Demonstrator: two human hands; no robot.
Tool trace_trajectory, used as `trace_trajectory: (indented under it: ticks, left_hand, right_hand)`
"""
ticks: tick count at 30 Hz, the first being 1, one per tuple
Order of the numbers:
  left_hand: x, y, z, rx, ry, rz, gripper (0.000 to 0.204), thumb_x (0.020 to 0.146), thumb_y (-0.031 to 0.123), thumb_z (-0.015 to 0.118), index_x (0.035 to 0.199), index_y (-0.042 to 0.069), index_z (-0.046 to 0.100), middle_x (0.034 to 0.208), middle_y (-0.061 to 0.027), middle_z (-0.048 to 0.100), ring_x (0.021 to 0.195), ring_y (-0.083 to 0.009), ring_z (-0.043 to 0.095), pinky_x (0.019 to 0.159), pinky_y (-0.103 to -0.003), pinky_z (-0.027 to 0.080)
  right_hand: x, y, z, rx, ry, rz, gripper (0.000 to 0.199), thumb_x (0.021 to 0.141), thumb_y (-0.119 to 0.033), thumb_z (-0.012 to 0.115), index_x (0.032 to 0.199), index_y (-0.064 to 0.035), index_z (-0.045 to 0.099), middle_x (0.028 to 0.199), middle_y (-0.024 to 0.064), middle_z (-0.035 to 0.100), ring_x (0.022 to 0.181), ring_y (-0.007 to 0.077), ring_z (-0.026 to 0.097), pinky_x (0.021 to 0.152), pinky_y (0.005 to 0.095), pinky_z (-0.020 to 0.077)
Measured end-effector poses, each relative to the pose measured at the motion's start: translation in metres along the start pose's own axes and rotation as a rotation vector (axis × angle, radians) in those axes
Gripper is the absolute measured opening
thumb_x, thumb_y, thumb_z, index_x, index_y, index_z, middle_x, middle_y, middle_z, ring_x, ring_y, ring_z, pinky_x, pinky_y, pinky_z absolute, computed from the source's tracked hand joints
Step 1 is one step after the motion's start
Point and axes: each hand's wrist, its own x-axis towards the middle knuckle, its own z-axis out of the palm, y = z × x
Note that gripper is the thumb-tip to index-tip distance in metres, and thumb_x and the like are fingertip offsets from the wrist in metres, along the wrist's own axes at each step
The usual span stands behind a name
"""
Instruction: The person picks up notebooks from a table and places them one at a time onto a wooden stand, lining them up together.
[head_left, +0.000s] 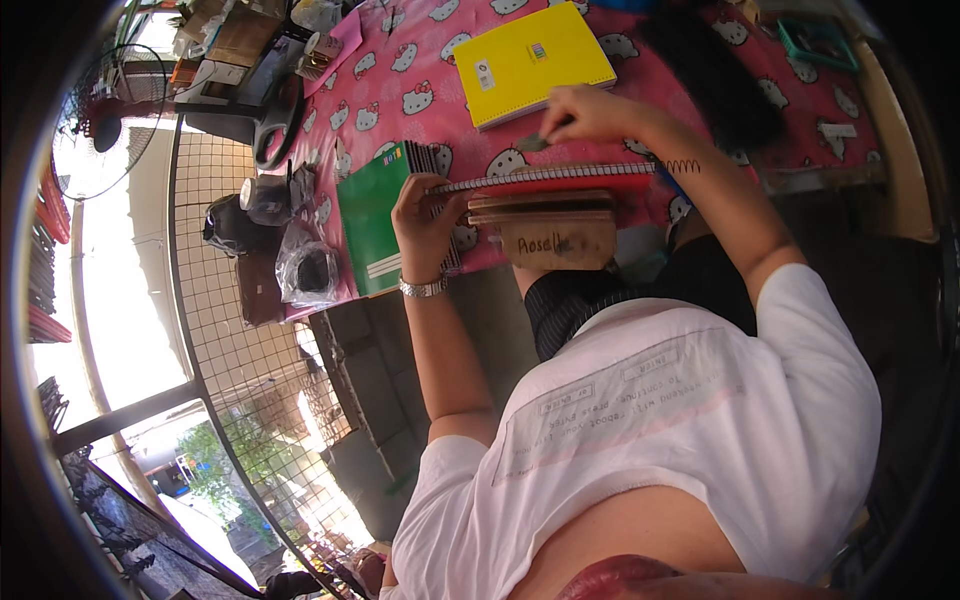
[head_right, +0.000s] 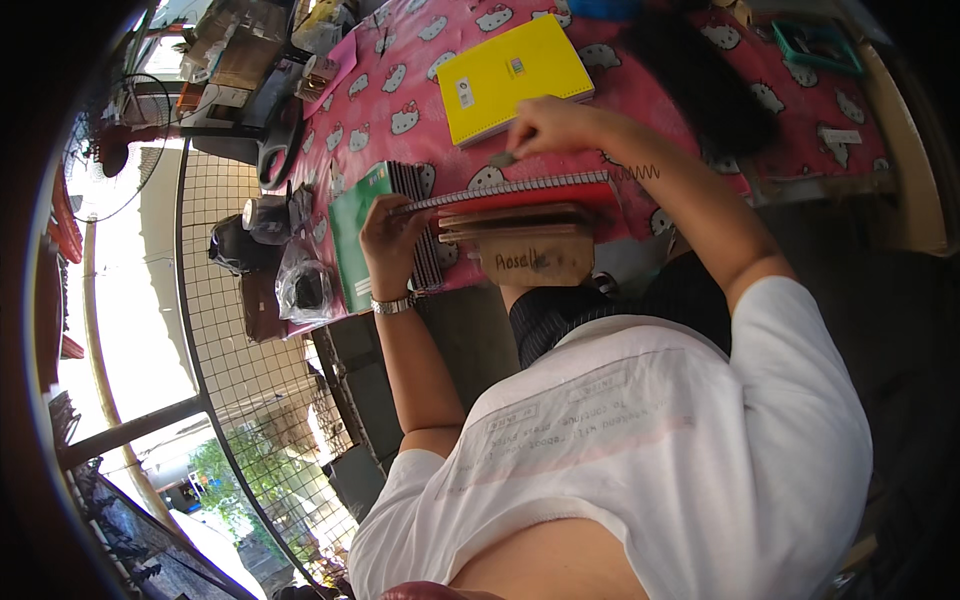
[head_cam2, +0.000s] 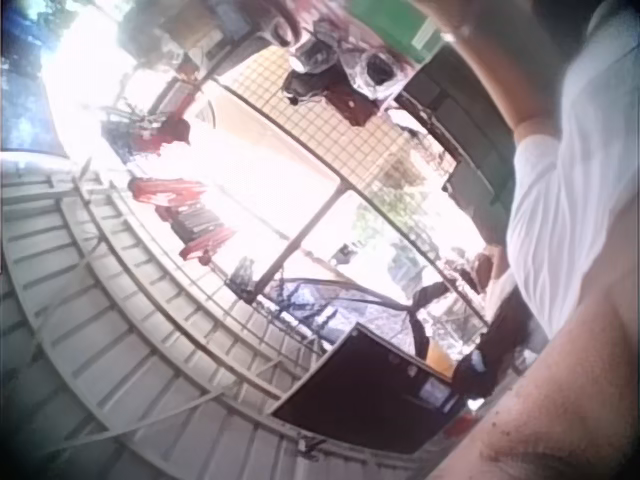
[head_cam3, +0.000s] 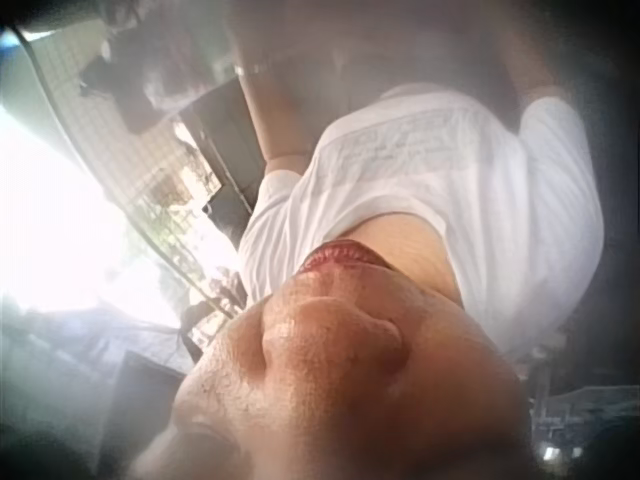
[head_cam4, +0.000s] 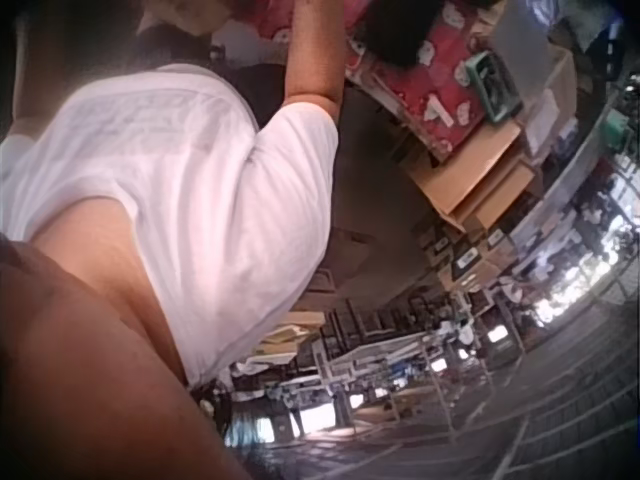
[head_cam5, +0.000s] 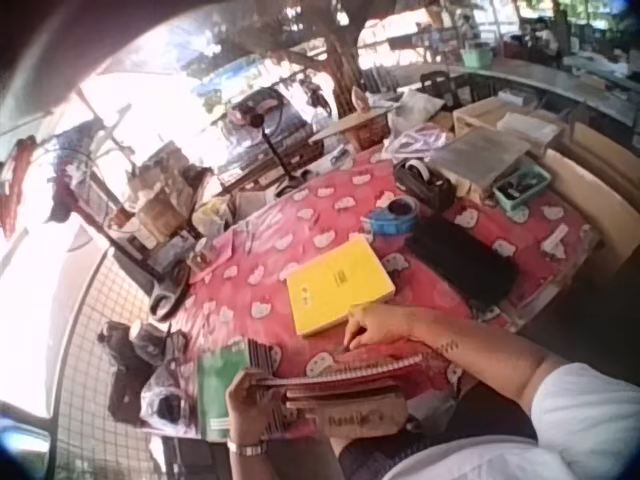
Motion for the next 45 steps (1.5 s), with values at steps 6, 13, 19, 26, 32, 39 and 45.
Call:
trace_trajectory:
  ticks: [6,13,19,26,32,39,45]
  left_hand:
    - [0.0,-0.021,-0.017,-0.227,0.066,-0.039,0.021,0.085,-0.005,0.064,0.106,-0.003,0.059,0.094,-0.0077,0.065,0.08,-0.0146,0.067,0.071,-0.025,0.052]
    - [0.013,-0.018,-0.013,-0.159,-0.079,-0.037,0.016,0.09,-0.003,0.06,0.106,-0.003,0.059,0.096,-0.0066,0.064,0.084,-0.0156,0.068,0.071,-0.027,0.055]
    - [0.009,-0.036,-0.019,-0.235,-0.025,-0.069,0.016,0.087,-0.003,0.064,0.103,-0.003,0.062,0.085,-0.0038,0.067,0.083,-0.0129,0.068,0.068,-0.023,0.052]
    - [0.006,-0.026,0.0,-0.337,0.128,-0.075,0.02,0.083,-0.009,0.058,0.101,-0.005,0.066,0.088,-0.0062,0.071,0.079,-0.0095,0.064,0.07,-0.022,0.05]
    - [-0.003,-0.021,0.013,-0.298,0.275,-0.052,0.024,0.081,-0.011,0.051,0.097,-0.006,0.069,0.089,-0.0054,0.07,0.078,-0.0073,0.062,0.07,-0.021,0.049]
    - [-0.002,-0.034,0.025,-0.327,0.346,-0.055,0.027,0.079,-0.012,0.05,0.097,-0.006,0.07,0.086,-0.0048,0.07,0.075,-0.0071,0.062,0.067,-0.021,0.048]
    - [-0.002,-0.034,0.023,-0.279,0.357,0.008,0.027,0.078,-0.013,0.052,0.096,-0.006,0.07,0.084,-0.0045,0.07,0.072,-0.0074,0.062,0.066,-0.021,0.049]
  right_hand:
    - [-0.122,0.049,0.054,-0.547,0.442,-0.073,0.042,0.08,-0.015,0.07,0.12,-0.01,0.062,0.126,0.0145,0.059,0.123,0.0311,0.051,0.1,0.0392,0.0437]
    - [-0.194,0.015,0.094,-0.616,0.566,0.46,0.053,0.085,-0.023,0.068,0.133,-0.004,0.052,0.128,0.0172,0.053,0.124,0.0357,0.046,0.104,0.0432,0.0404]
    - [-0.166,-0.076,0.041,0.139,1.221,0.204,0.061,0.085,-0.024,0.068,0.139,-0.0053,0.046,0.122,0.0178,0.05,0.114,0.0332,0.05,0.098,0.0411,0.041]
    - [-0.042,-0.149,0.085,-0.072,0.709,-0.193,0.068,0.075,-0.029,0.074,0.134,-0.0031,0.052,0.118,0.0167,0.049,0.109,0.0327,0.051,0.095,0.0441,0.0439]
    - [-0.02,-0.157,0.105,-0.219,0.648,-0.103,0.058,0.077,-0.023,0.073,0.129,-0.0019,0.056,0.117,0.0155,0.051,0.106,0.0298,0.053,0.094,0.042,0.0466]
    - [-0.021,-0.16,0.112,0.481,0.546,-0.008,0.052,0.084,-0.02,0.068,0.129,0.0022,0.052,0.114,0.0238,0.053,0.11,0.0362,0.055,0.098,0.0431,0.0452]
    - [-0.021,-0.157,0.11,0.223,0.576,-0.039,0.06,0.081,-0.021,0.073,0.13,0.0042,0.049,0.12,0.0224,0.048,0.115,0.0364,0.052,0.096,0.0417,0.0467]
